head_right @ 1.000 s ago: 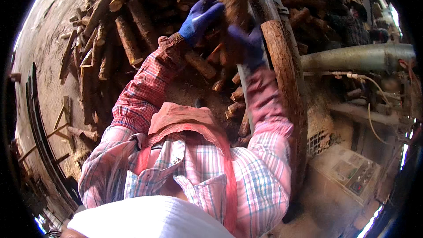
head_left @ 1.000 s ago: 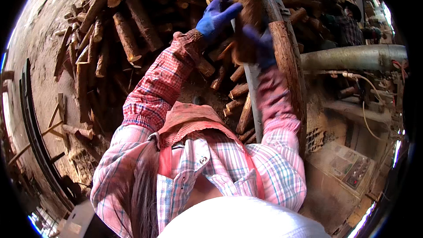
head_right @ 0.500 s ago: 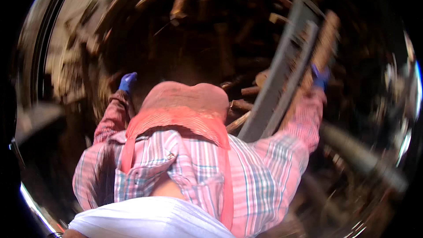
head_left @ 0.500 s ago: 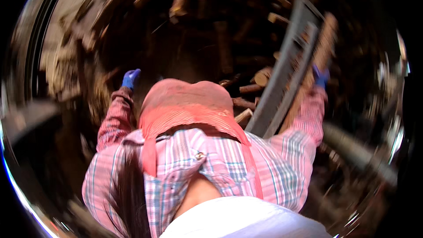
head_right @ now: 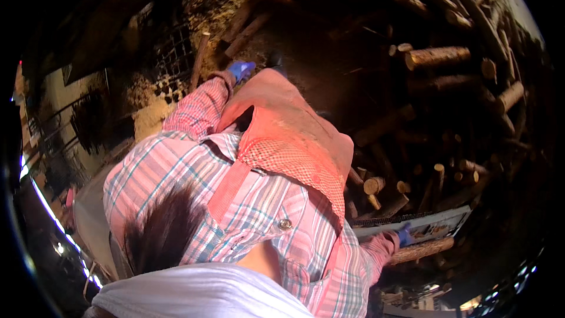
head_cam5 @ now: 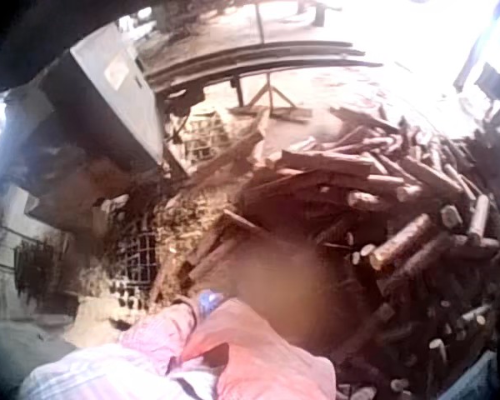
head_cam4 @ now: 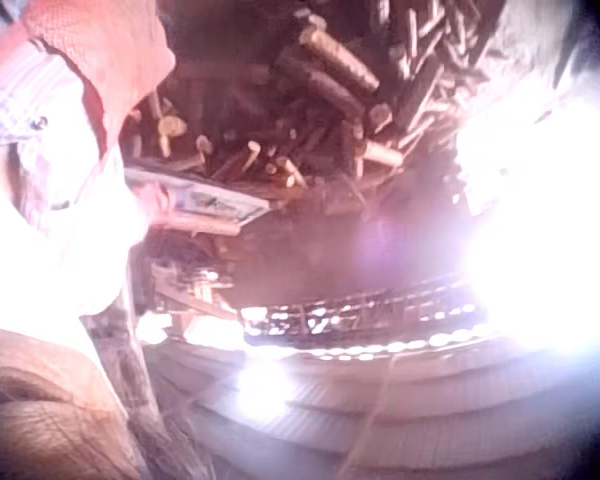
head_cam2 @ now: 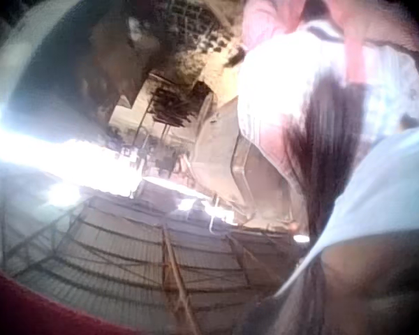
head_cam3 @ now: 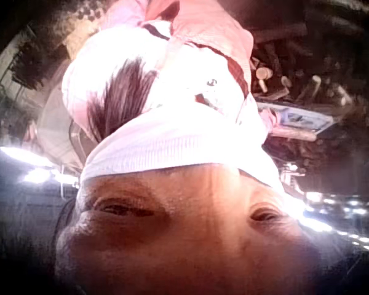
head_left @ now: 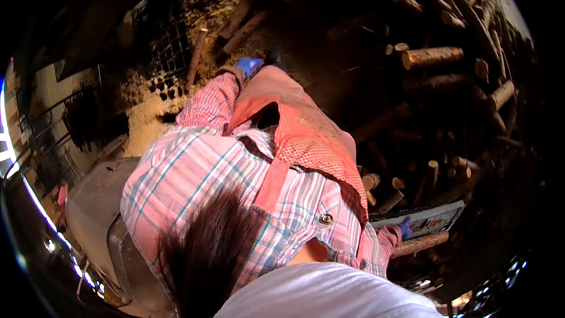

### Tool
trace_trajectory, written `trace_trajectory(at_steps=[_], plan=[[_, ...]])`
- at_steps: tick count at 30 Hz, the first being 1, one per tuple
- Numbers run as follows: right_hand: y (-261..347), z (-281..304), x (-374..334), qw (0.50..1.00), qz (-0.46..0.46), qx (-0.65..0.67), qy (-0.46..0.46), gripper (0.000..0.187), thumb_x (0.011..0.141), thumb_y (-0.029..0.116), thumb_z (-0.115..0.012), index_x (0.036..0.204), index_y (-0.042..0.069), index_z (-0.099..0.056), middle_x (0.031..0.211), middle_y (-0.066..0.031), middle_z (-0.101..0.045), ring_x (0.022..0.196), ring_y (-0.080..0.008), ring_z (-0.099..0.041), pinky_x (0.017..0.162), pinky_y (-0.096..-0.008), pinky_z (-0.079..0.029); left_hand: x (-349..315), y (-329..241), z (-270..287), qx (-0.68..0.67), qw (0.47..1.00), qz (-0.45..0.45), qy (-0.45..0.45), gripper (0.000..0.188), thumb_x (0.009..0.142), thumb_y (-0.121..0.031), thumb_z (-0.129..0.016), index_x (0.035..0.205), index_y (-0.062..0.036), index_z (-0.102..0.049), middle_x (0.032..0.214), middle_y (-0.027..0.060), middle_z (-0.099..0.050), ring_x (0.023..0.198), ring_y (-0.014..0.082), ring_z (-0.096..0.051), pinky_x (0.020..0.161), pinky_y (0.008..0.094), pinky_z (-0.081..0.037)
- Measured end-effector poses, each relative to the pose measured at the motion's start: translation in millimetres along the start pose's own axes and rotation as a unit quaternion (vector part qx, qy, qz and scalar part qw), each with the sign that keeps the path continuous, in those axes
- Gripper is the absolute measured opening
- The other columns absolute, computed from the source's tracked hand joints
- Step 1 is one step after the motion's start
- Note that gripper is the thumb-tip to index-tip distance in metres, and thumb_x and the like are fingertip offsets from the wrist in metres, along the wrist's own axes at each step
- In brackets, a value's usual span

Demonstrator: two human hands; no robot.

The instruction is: The person repeatedly picks up cut logs from a large pile and places them onto a metal conveyor or sorting rack. The task involves lifting and arranging the wood pieces one by one in a continuous loop.

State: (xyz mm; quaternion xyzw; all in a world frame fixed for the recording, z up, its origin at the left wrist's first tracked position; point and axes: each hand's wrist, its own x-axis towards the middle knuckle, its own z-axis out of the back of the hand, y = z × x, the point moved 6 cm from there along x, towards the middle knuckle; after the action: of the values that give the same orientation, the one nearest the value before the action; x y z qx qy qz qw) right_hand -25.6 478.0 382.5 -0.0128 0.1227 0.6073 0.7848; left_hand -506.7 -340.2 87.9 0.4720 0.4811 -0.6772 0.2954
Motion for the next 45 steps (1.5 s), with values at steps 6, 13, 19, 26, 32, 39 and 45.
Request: trace_trajectory(at_steps=[6, 13, 19, 26, 32, 39, 45], plan=[[163.0, -214.8, -170.8, 0.913, 0.173, 0.045, 0.367, 0.062, 0.086, 0.033, -0.076, 0.130, -0.006, -0.058, 0.121, -0.0173, -0.067, 0.105, -0.0250, -0.064, 0.092, -0.0387, -0.051, 64.3, -30.1, 83.8, -0.051, 0.998, -0.038, -0.024, 0.061, 0.085, -0.050, -0.071, 0.128, -0.0073, -0.061, 0.120, 0.0177, -0.067, 0.101, 0.0304, -0.065, 0.076, 0.0453, -0.050], [368.2, -329.7, -350.0, 0.741, 0.439, -0.102, 0.498, 0.053, 0.092, 0.026, -0.072, 0.131, -0.007, -0.057, 0.125, -0.0136, -0.065, 0.113, -0.0197, -0.060, 0.097, -0.0326, -0.048, 106.4, 73.1, 44.3, -0.219, 0.956, 0.196, 0.004, 0.069, 0.086, -0.046, -0.072, 0.141, -0.0076, -0.052, 0.148, 0.0267, -0.046, 0.135, 0.0442, -0.044, 0.105, 0.0561, -0.038], [487.5, -621.6, -352.5, 0.733, 0.359, -0.232, 0.530, 0.044, 0.090, 0.021, -0.075, 0.126, -0.001, -0.062, 0.111, -0.0081, -0.070, 0.095, -0.0143, -0.063, 0.079, -0.0287, -0.053, 294.8, 151.0, 77.5, -0.116, 0.971, 0.203, -0.058, 0.063, 0.088, -0.034, -0.074, 0.136, 0.0032, -0.054, 0.137, 0.0208, -0.056, 0.110, 0.0295, -0.059, 0.092, 0.0416, -0.048], [584.7, -914.9, -404.0, 0.684, 0.438, -0.210, 0.544, 0.070, 0.082, 0.033, -0.081, 0.140, 0.003, -0.053, 0.126, -0.0164, -0.066, 0.114, -0.0265, -0.064, 0.094, -0.0365, -0.052, 463.2, 120.0, 164.0, 0.056, 0.962, 0.151, -0.220, 0.104, 0.080, -0.044, -0.081, 0.157, -0.0070, -0.023, 0.157, 0.0208, -0.036, 0.144, 0.0391, -0.036, 0.117, 0.0482, -0.034], [619.0, -1038.4, -473.6, 0.518, 0.686, -0.455, 0.232, 0.081, 0.079, 0.049, -0.078, 0.143, 0.009, -0.050, 0.140, -0.0217, -0.056, 0.130, -0.0369, -0.054, 0.103, -0.0423, -0.048, 521.2, 87.7, 175.5, 0.426, 0.832, -0.063, -0.351, 0.087, 0.083, -0.052, -0.071, 0.152, -0.0117, -0.036, 0.149, 0.0222, -0.046, 0.136, 0.0384, -0.046, 0.112, 0.0486, -0.039], [572.6, -1021.3, -506.0, 0.495, 0.635, -0.411, 0.427, 0.058, 0.084, 0.037, -0.078, 0.129, 0.005, -0.060, 0.110, -0.0099, -0.070, 0.098, -0.0236, -0.066, 0.083, -0.0361, -0.053, 510.6, 107.6, 164.4, 0.375, 0.915, 0.006, -0.150, 0.098, 0.067, -0.053, -0.086, 0.146, -0.0143, -0.043, 0.125, 0.0200, -0.065, 0.116, 0.0372, -0.062, 0.101, 0.0470, -0.050], [507.8, -790.7, -561.5, 0.625, 0.266, -0.153, 0.718, 0.039, 0.085, 0.030, -0.076, 0.110, 0.002, -0.066, 0.083, -0.0027, -0.066, 0.070, -0.0138, -0.060, 0.064, -0.0302, -0.052, 392.6, -11.5, 74.0, -0.300, 0.952, -0.054, 0.019, 0.070, 0.076, -0.044, -0.085, 0.123, 0.0012, -0.061, 0.112, 0.0126, -0.070, 0.100, 0.0222, -0.067, 0.093, 0.0380, -0.054]])
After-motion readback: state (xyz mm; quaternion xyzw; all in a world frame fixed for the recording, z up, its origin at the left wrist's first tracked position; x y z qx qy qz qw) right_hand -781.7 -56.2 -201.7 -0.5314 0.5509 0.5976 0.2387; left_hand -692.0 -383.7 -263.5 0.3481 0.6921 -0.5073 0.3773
